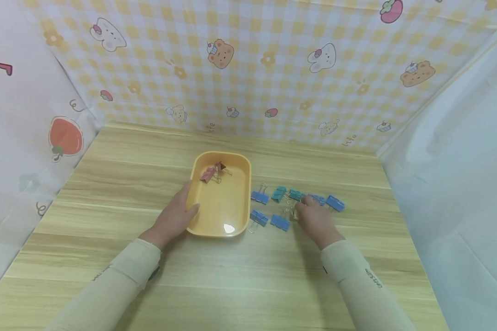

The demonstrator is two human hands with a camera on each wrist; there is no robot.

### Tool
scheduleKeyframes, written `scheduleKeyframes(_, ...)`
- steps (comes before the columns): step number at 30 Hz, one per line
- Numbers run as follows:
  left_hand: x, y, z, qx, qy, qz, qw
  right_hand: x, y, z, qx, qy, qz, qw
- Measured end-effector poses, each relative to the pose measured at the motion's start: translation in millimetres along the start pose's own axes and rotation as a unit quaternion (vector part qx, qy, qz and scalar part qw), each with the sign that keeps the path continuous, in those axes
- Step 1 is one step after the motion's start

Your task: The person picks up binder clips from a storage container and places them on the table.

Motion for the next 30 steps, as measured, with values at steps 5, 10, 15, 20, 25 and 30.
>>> scheduleKeyframes(5, 0.7, 0.3, 0.0, -0.001, -0.001, 0.002, 1.0, 1.0, 2.0, 0.4, 0.007, 0.002, 0.012, 1.0)
scheduleKeyframes(10, 1.8, -0.6, 1.3, 0.001, -0.004, 0.001, 1.0, 1.3, 4.5, 1.4, 0.003, 0.004, 0.01, 1.0)
scheduleKeyframes(15, 2.0, -1.8, 2.8, 0.002, -0.005, -0.001, 1.0, 3.8, 9.7, 1.4, -0.007, -0.004, -0.008, 1.0)
scheduleKeyframes(20, 2.3, -2.2, 3.1, 0.0, -0.008, -0.001, 1.0, 5.8, 15.6, 4.8, -0.014, -0.012, -0.012, 1.0)
scheduleKeyframes(25, 2.6, -2.3, 2.8, 0.001, -0.007, -0.001, 1.0, 7.3, 19.9, 8.7, -0.011, -0.008, -0.011, 1.0)
scheduleKeyframes(30, 2.0, -1.6, 2.0, 0.002, -0.007, -0.001, 1.0, 10.8, 24.1, 11.4, -0.015, -0.003, -0.022, 1.0)
Point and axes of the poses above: each hand's wrist, its own y-axis away from the middle knuckle, its own x-axis out of the palm, z = x × y, the point moved 1 cm from there along -y, towards the middle knuckle, and after that the axes turned 4 degrees about -y, right-handed, at the moved point
